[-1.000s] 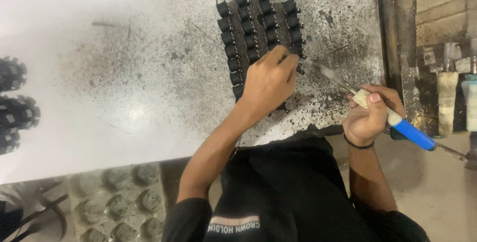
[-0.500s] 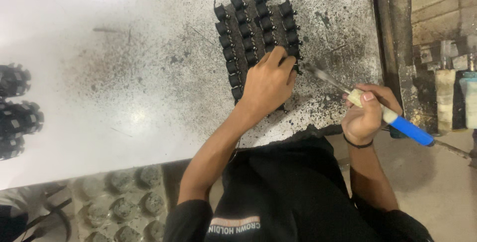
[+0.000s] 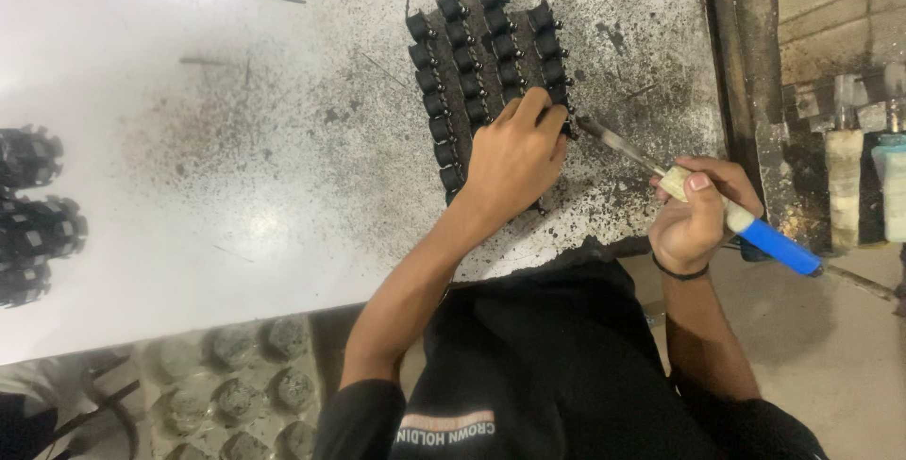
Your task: The person solders small black electronic components arranged in rows on a workbench, using a soldering iron held in the right hand while the left steadies each component. They then touch the components with red test probes, transfer the soldered components into a molded tray, and arrange larger black wheel-like parts into rows on the bench.
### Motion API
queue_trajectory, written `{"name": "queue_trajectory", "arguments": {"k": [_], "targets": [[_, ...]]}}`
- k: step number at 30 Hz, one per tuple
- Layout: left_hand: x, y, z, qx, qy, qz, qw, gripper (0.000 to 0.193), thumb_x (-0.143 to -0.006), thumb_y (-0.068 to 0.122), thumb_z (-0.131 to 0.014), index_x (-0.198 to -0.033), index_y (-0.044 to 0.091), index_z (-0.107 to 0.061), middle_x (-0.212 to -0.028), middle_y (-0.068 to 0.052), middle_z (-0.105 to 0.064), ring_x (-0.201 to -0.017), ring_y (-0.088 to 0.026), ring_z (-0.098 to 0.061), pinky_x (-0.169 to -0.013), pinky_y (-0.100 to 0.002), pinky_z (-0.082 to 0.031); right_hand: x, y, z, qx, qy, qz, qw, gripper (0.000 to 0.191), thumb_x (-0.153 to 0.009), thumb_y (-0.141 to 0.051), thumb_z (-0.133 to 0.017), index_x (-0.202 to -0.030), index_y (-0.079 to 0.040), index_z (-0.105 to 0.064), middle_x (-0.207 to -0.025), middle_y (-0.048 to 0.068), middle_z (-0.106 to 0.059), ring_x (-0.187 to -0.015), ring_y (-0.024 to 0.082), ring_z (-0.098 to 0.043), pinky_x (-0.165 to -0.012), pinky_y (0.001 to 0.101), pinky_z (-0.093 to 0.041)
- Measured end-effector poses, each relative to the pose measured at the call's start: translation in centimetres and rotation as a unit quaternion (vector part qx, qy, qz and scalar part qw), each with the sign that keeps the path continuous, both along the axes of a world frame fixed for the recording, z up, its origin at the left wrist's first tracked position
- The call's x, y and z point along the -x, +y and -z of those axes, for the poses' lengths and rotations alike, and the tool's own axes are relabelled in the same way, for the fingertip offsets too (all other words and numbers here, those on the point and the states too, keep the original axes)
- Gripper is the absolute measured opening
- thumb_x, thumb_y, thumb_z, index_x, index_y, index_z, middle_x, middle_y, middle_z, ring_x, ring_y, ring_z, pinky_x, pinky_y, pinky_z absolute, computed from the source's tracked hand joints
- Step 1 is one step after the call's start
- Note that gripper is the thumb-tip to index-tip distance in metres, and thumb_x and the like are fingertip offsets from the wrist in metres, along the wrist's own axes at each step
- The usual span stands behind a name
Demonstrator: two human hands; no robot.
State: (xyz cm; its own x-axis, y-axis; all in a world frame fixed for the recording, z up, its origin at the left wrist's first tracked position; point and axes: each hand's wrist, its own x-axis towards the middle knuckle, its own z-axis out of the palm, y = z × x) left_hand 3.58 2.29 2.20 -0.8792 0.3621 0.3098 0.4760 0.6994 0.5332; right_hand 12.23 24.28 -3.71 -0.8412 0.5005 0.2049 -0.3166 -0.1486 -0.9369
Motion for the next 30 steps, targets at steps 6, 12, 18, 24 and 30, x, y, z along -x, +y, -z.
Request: {"name": "queue_trajectory", "arguments": {"k": [6,12,18,24,30], "targets": [[-0.1,-0.8,-1.4,-0.056,0.038,-0.020,0.997,0.016,-0.085,0.006,-0.072,-0.101,0.004,-0.068,-0.102,-0.010,-0.059,-0.092,-0.026,-0.068,-0.066,-0.038,-0.060,0.3,0.1,0.2,0.019,0.011,0.013,1.000,0.028,-0.099,-0.020,-0.069,-0.105,0.008,-0.067,-0.084,0.017,-0.065,-0.061,0.024,-0.062,-0.057,0.0321,-0.052],[0.0,-2.8,-3.5,-0.120,0.051,-0.059,0.990,0.016,-0.093,-0.003,-0.068,-0.108,0.002,-0.067,-0.094,-0.013,-0.069,-0.080,-0.030,-0.071,-0.066,-0.039,-0.059,0.1,0.5,-0.2,0.032,0.017,-0.026,0.999,0.027,-0.102,-0.018,-0.069,-0.105,0.009,-0.067,-0.088,0.016,-0.065,-0.068,0.024,-0.064,-0.062,0.0326,-0.053],[-2.2,-8.1,-3.1,-0.151,0.052,-0.137,0.978,0.025,-0.096,-0.009,-0.061,-0.117,0.003,-0.068,-0.097,-0.014,-0.078,-0.076,-0.015,-0.075,-0.051,-0.026,-0.057,-3.6,8.9,-1.8,-0.455,0.129,0.091,0.877,0.015,-0.107,-0.004,-0.051,-0.103,0.008,-0.060,-0.100,0.027,-0.064,-0.065,0.029,-0.066,-0.052,0.0363,-0.059],[-9.2,-17.0,0.8,-0.055,0.117,-0.231,0.964,0.019,-0.097,-0.005,-0.064,-0.112,0.003,-0.073,-0.098,-0.016,-0.075,-0.081,-0.025,-0.074,-0.068,-0.035,-0.058,-9.7,20.5,0.3,0.140,0.007,0.158,0.977,0.035,-0.109,-0.033,-0.061,-0.125,-0.002,-0.062,-0.101,0.009,-0.060,-0.084,0.019,-0.057,-0.074,0.0274,-0.044],[-15.5,-24.2,5.1,0.125,0.185,-0.370,0.902,0.008,-0.093,0.005,-0.077,-0.096,0.003,-0.070,-0.091,-0.009,-0.070,-0.082,-0.026,-0.066,-0.074,-0.037,-0.052,-11.5,24.2,-0.1,0.283,-0.004,0.174,0.943,0.037,-0.105,-0.038,-0.066,-0.116,-0.002,-0.062,-0.098,0.011,-0.065,-0.087,0.022,-0.059,-0.080,0.0319,-0.050]]}}
